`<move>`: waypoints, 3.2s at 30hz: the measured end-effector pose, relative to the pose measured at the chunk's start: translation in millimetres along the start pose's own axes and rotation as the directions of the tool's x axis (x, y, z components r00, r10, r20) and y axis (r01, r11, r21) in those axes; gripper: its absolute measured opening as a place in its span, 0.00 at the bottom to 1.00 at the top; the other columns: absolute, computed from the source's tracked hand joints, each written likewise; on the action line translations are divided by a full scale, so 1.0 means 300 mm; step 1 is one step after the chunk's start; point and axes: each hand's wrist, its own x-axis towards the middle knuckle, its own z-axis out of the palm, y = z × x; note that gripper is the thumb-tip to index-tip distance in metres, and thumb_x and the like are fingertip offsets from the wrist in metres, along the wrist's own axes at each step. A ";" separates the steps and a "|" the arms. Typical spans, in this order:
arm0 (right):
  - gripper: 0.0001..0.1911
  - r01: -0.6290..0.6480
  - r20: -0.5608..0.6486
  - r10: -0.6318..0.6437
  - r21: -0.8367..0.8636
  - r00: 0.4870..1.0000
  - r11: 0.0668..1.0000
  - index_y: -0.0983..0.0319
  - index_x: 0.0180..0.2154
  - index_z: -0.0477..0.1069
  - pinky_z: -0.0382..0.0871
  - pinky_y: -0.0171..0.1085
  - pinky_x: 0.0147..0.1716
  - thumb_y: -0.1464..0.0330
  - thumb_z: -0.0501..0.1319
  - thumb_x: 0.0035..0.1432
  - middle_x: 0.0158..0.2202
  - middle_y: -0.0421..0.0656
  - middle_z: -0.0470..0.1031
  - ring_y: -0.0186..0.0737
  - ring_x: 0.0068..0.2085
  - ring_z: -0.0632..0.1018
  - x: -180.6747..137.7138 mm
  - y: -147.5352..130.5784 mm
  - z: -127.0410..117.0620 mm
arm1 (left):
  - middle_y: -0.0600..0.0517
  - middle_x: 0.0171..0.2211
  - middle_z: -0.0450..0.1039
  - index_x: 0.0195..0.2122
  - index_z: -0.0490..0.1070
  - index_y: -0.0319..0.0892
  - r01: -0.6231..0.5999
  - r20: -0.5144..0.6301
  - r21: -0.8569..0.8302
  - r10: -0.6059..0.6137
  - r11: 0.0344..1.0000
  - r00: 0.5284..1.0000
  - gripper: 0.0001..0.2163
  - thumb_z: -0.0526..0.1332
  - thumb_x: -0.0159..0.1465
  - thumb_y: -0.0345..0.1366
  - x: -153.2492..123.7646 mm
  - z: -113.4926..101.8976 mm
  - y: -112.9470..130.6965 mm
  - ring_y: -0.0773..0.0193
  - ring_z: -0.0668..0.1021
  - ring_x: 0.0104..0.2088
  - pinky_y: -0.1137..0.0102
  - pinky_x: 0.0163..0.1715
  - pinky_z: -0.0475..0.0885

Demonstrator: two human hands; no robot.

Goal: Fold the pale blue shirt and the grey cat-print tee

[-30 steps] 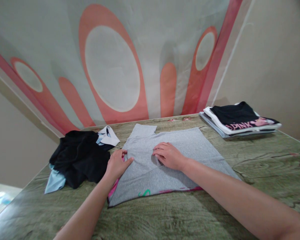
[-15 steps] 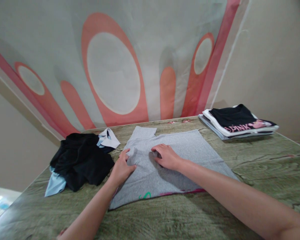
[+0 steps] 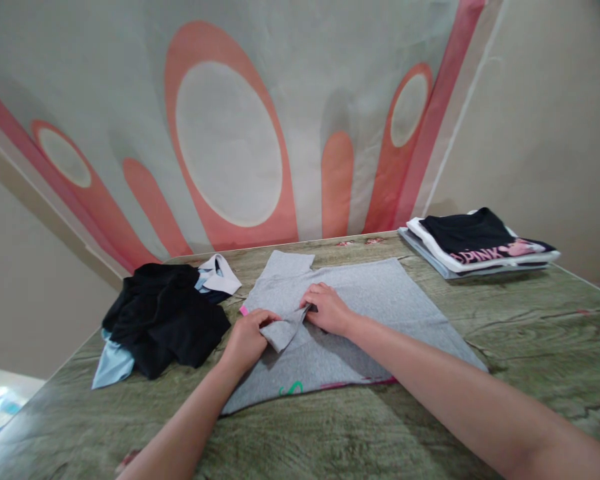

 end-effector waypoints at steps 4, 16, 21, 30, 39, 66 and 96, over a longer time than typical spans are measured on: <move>0.07 0.013 0.007 -0.013 -0.022 1.000 1.000 0.59 0.36 0.74 0.59 0.40 0.44 0.75 0.64 0.54 0.39 0.42 0.75 0.43 0.44 0.70 -0.002 0.002 -0.003 | 0.54 0.33 0.80 0.38 0.76 0.44 0.076 -0.006 -0.002 -0.076 0.997 0.997 0.10 0.58 0.57 0.33 -0.002 -0.015 -0.004 0.59 0.79 0.34 0.70 0.35 0.69; 0.07 0.020 0.018 -0.018 -0.090 1.000 0.996 0.59 0.39 0.73 0.59 0.40 0.44 0.75 0.61 0.59 0.41 0.42 0.75 0.43 0.46 0.69 -0.007 -0.015 -0.013 | 0.56 0.28 0.78 0.31 0.75 0.44 0.075 0.164 0.118 -0.094 0.990 0.982 0.09 0.56 0.53 0.30 -0.013 -0.082 -0.011 0.59 0.78 0.32 0.72 0.31 0.65; 0.04 -0.003 0.018 0.005 -0.099 1.000 0.995 0.59 0.39 0.74 0.60 0.40 0.44 0.71 0.62 0.61 0.40 0.43 0.74 0.42 0.46 0.69 -0.003 -0.001 -0.010 | 0.57 0.24 0.73 0.30 0.74 0.44 0.071 0.196 0.210 -0.114 0.975 0.974 0.10 0.55 0.51 0.30 -0.013 -0.122 -0.059 0.62 0.75 0.27 0.73 0.28 0.62; 0.06 -0.063 0.007 0.064 -0.113 0.998 0.992 0.59 0.40 0.75 0.60 0.39 0.45 0.71 0.60 0.63 0.40 0.44 0.75 0.42 0.45 0.69 -0.003 0.010 -0.015 | 0.59 0.20 0.65 0.30 0.69 0.43 0.137 0.271 0.294 -0.219 0.946 0.937 0.05 0.56 0.55 0.36 -0.015 -0.157 -0.067 0.64 0.70 0.23 0.73 0.25 0.56; 0.09 -0.076 -0.015 0.075 -0.077 0.997 0.994 0.59 0.40 0.75 0.61 0.40 0.46 0.74 0.58 0.63 0.41 0.43 0.74 0.42 0.45 0.70 -0.006 0.028 -0.013 | 0.55 0.27 0.70 0.33 0.68 0.44 0.030 0.142 0.399 -0.094 0.916 0.985 0.06 0.54 0.56 0.31 -0.012 -0.137 -0.068 0.61 0.73 0.29 0.71 0.29 0.60; 0.14 0.049 0.065 -0.057 0.114 0.996 0.992 0.61 0.42 0.73 0.62 0.41 0.48 0.72 0.67 0.52 0.44 0.45 0.76 0.44 0.47 0.73 -0.011 0.080 -0.049 | 0.53 0.31 0.75 0.37 0.73 0.42 0.113 -0.168 0.180 -0.082 0.977 0.982 0.13 0.57 0.61 0.46 0.013 -0.063 -0.098 0.60 0.76 0.31 0.70 0.33 0.67; 0.06 0.322 0.067 -0.337 0.174 0.939 0.931 0.59 0.37 0.78 0.66 0.40 0.46 0.72 0.63 0.59 0.37 0.43 0.77 0.40 0.42 0.74 -0.025 -0.010 -0.109 | 0.53 0.32 0.76 0.38 0.72 0.42 0.146 -0.219 0.009 -0.141 0.989 0.965 0.11 0.58 0.59 0.43 0.015 -0.058 -0.062 0.60 0.77 0.33 0.69 0.36 0.70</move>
